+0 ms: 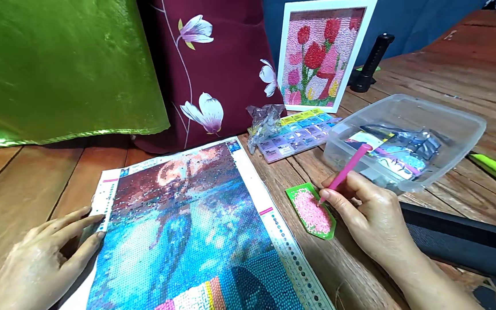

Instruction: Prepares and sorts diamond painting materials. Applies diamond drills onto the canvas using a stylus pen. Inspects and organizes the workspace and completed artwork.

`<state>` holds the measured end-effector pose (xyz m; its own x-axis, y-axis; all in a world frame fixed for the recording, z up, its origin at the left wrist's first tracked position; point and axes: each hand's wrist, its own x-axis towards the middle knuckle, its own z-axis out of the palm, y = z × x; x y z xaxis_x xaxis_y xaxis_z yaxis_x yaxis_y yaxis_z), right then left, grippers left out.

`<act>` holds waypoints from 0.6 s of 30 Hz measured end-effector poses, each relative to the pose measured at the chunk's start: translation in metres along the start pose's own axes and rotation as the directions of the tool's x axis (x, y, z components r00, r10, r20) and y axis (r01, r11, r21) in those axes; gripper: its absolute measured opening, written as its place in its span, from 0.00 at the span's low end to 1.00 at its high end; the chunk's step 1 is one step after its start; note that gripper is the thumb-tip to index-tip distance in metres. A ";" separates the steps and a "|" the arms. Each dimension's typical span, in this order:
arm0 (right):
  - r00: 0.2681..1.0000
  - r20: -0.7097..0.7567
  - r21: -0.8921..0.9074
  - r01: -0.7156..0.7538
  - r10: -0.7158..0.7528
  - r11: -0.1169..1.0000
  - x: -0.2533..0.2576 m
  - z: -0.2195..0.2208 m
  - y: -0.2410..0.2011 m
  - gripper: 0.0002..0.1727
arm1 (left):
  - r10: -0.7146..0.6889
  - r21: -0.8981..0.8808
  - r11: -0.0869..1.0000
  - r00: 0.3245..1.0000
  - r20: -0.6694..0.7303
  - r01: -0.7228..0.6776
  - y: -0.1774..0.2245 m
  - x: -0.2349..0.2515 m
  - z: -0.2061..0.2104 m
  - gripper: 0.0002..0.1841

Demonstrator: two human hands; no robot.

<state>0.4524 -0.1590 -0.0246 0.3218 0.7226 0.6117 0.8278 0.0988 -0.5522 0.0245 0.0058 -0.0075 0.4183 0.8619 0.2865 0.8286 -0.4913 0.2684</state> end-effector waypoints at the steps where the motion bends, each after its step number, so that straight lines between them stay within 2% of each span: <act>1: 1.000 0.004 0.001 -0.002 0.002 1.000 0.000 0.000 0.000 0.10 | -0.001 -0.003 1.000 1.000 0.001 0.001 0.000 0.000 0.000 0.20; 6: 1.000 0.023 -0.003 -0.014 0.014 1.000 0.000 -0.001 -0.002 0.10 | 0.023 0.025 0.999 1.000 0.001 -0.023 -0.008 0.000 0.002 0.22; 18: 0.996 0.073 0.116 0.046 -0.055 0.992 0.001 -0.001 -0.003 0.08 | 0.022 0.029 0.999 1.000 -0.017 -0.022 -0.010 0.000 0.004 0.24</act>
<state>0.4508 -0.1597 -0.0218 0.2417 0.7640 0.5982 0.7831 0.2104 -0.5852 0.0178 0.0111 -0.0142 0.4303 0.8485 0.3080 0.8297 -0.5062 0.2353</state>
